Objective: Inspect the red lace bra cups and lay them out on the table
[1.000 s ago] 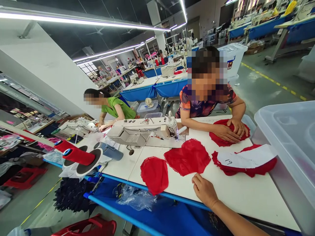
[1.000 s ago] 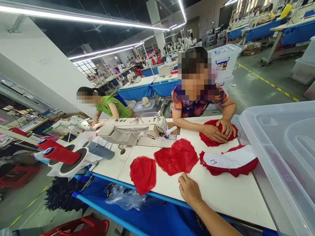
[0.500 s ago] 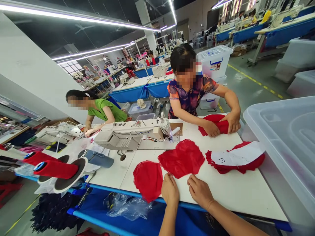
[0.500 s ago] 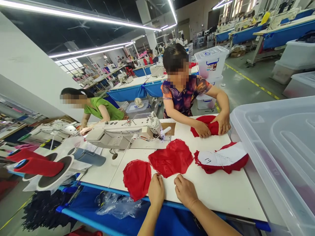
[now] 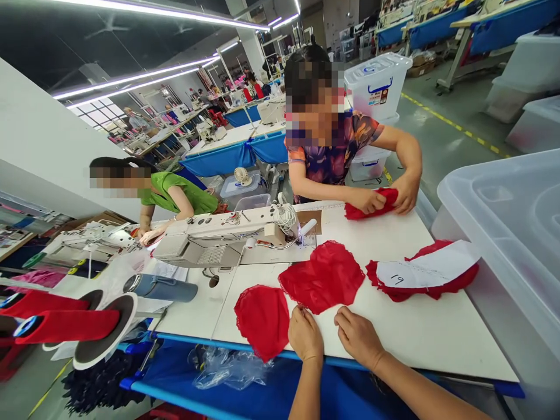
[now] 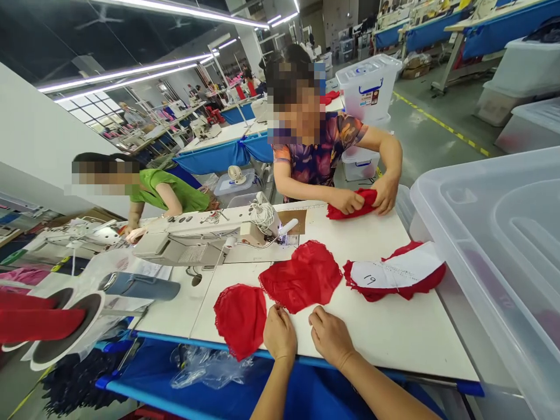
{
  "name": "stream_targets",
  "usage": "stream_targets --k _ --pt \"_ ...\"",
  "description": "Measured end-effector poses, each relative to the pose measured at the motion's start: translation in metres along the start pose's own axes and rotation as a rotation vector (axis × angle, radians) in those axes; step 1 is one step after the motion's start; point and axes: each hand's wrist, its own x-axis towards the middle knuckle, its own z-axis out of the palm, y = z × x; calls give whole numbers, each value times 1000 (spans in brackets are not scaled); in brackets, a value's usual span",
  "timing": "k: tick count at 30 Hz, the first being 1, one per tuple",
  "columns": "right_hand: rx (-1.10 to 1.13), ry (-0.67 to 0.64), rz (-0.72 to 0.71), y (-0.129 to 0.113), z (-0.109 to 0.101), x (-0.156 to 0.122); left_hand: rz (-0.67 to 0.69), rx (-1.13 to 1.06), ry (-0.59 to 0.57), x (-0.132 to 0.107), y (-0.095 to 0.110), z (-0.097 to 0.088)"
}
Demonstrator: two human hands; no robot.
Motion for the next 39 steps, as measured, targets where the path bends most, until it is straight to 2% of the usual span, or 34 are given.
stream_targets --k 5,10,14,17,19,21,23,26,28,29,30,32,34,36,39 --pt "14 0 -6 -1 -3 0 -2 2 0 -3 1 1" --pt "14 4 -29 0 -7 3 29 -10 47 -4 -1 4" --pt "23 49 -49 -2 -10 3 33 -24 58 -4 -1 5" --pt "39 106 -64 -13 -17 5 25 -51 62 -4 0 4" --pt "49 157 -73 -20 -28 19 15 -93 60 -5 -1 3" --pt "39 206 -70 -15 -49 51 -8 -162 47 -4 -4 0" --pt "-11 245 -34 6 -81 102 -82 -266 31 -3 -5 -5" --pt "-146 267 129 70 -137 189 -190 -508 116 -2 7 -20" --pt "-223 176 193 121 -168 233 -130 -658 179 -2 29 -32" --pt "-243 82 180 145 -178 248 -56 -698 162 -2 44 -37" --pt "-258 -26 141 166 -184 258 31 -705 98 -2 60 -41" --pt "-281 -238 80 201 -183 266 212 -606 -88 0 92 -43" --pt "-325 -384 70 227 -173 264 332 -366 -167 5 115 -34" --pt "-378 -488 67 246 -161 260 394 -93 -216 9 124 -17" --pt "-451 -601 32 265 -150 255 426 195 -325 6 121 13"
